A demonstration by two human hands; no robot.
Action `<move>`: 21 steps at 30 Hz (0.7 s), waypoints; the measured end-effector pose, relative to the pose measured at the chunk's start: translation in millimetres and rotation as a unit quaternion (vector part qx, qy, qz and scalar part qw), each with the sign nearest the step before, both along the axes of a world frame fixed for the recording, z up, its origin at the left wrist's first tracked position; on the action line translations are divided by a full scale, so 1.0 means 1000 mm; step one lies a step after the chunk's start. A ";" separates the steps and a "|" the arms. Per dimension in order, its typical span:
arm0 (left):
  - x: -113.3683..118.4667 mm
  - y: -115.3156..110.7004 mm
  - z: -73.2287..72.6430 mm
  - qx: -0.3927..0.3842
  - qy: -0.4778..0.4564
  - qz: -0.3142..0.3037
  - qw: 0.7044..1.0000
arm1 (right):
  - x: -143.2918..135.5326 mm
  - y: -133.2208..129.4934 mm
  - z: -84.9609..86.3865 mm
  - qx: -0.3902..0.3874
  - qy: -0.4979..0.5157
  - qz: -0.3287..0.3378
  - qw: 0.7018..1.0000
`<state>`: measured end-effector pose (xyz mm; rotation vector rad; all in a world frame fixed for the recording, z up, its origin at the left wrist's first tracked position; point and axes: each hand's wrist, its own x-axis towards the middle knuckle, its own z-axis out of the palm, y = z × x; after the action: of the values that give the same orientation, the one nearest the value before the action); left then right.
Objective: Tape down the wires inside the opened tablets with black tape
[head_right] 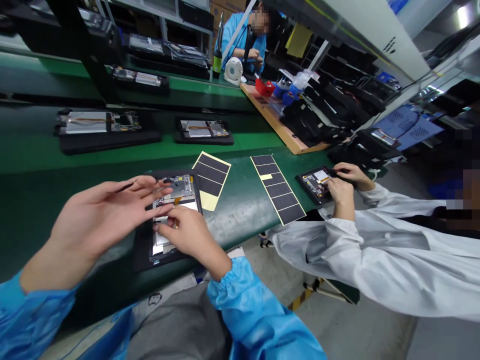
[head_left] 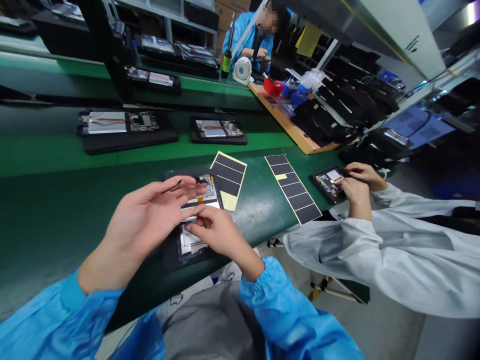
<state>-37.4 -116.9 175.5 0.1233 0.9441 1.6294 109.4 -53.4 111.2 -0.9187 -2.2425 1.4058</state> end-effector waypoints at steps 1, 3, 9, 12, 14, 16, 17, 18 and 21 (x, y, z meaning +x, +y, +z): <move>0.002 -0.002 0.000 0.003 -0.003 -0.003 1.000 | -0.002 0.001 -0.001 -0.055 0.025 0.003 0.998; 0.005 -0.005 -0.001 0.018 -0.007 -0.002 1.000 | -0.002 0.000 0.000 -0.156 0.081 0.021 0.984; 0.008 -0.007 -0.004 0.024 0.023 -0.033 0.999 | 0.042 -0.009 0.022 -0.146 0.090 -0.016 0.985; 0.012 -0.008 -0.014 0.032 0.081 -0.058 0.995 | 0.077 -0.011 0.027 0.030 0.039 -0.112 0.993; 0.021 -0.009 -0.025 0.061 0.100 -0.066 0.991 | 0.093 -0.013 0.021 0.121 -0.005 -0.156 0.980; 0.035 -0.010 -0.038 0.092 0.079 -0.093 0.988 | 0.100 -0.017 0.010 0.179 -0.069 -0.176 0.965; 0.043 -0.010 -0.045 0.101 0.057 -0.117 0.986 | 0.099 -0.020 0.005 0.199 -0.111 -0.177 0.958; 0.050 -0.010 -0.051 0.105 0.036 -0.142 0.984 | 0.097 -0.023 0.000 0.211 -0.156 -0.173 0.949; 0.061 -0.008 -0.066 0.091 0.024 -0.182 0.979 | 0.084 -0.034 -0.008 0.214 -0.273 -0.140 0.927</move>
<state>23.7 -125.2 109.9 0.4382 0.7552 1.3714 193.1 -86.9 103.5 -1.5220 -2.5085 0.5308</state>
